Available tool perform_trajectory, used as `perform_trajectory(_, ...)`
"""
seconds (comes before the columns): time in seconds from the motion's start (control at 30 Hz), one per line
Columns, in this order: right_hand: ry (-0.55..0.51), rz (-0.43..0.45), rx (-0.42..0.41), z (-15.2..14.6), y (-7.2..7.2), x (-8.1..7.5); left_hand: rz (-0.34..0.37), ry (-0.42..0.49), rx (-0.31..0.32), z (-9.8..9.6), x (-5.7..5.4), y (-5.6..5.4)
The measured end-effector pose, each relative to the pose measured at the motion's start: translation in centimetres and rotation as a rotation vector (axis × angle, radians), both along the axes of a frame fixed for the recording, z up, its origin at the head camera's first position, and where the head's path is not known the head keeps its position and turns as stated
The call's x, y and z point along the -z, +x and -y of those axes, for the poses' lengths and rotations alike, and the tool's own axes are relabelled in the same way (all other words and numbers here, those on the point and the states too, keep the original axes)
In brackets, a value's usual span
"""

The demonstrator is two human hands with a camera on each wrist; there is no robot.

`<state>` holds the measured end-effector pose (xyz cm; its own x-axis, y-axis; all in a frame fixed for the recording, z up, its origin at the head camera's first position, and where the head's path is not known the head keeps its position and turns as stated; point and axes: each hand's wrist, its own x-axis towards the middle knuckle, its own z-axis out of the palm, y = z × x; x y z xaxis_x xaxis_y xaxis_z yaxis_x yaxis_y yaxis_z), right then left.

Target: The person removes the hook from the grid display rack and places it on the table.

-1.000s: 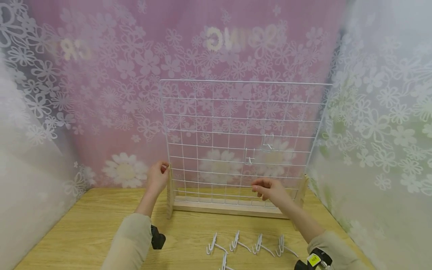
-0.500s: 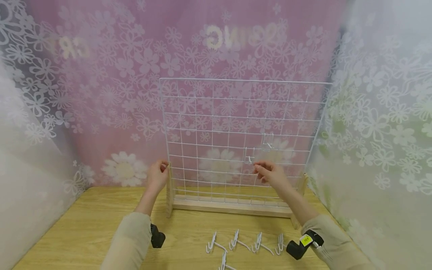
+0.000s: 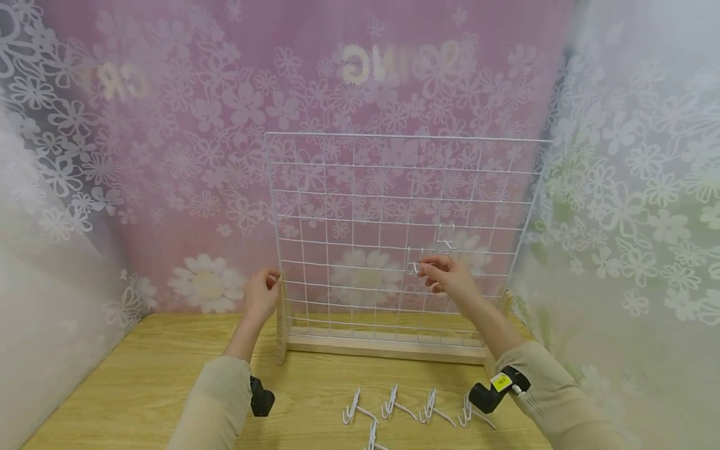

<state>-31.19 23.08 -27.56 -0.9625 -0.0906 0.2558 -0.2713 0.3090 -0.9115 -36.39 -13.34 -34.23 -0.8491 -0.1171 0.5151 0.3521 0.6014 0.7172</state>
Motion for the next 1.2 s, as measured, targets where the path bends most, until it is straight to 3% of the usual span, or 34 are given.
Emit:
perform_trajectory(0.43, 0.055, 0.041, -0.060, 1.1, -0.5, -0.8, -0.003, 0.007, -0.006, 0.1, 0.2, -0.2)
perform_trajectory(0.9, -0.110, 0.084, -0.075, 1.5, -0.2, -1.0, -0.011, 0.003, -0.001, 0.0, 0.3, -0.4)
perform_trajectory(1.2, -0.086, 0.074, -0.110, 1.2, 1.4, 0.6, 0.012, -0.004, 0.004, 0.1, 0.2, -0.2)
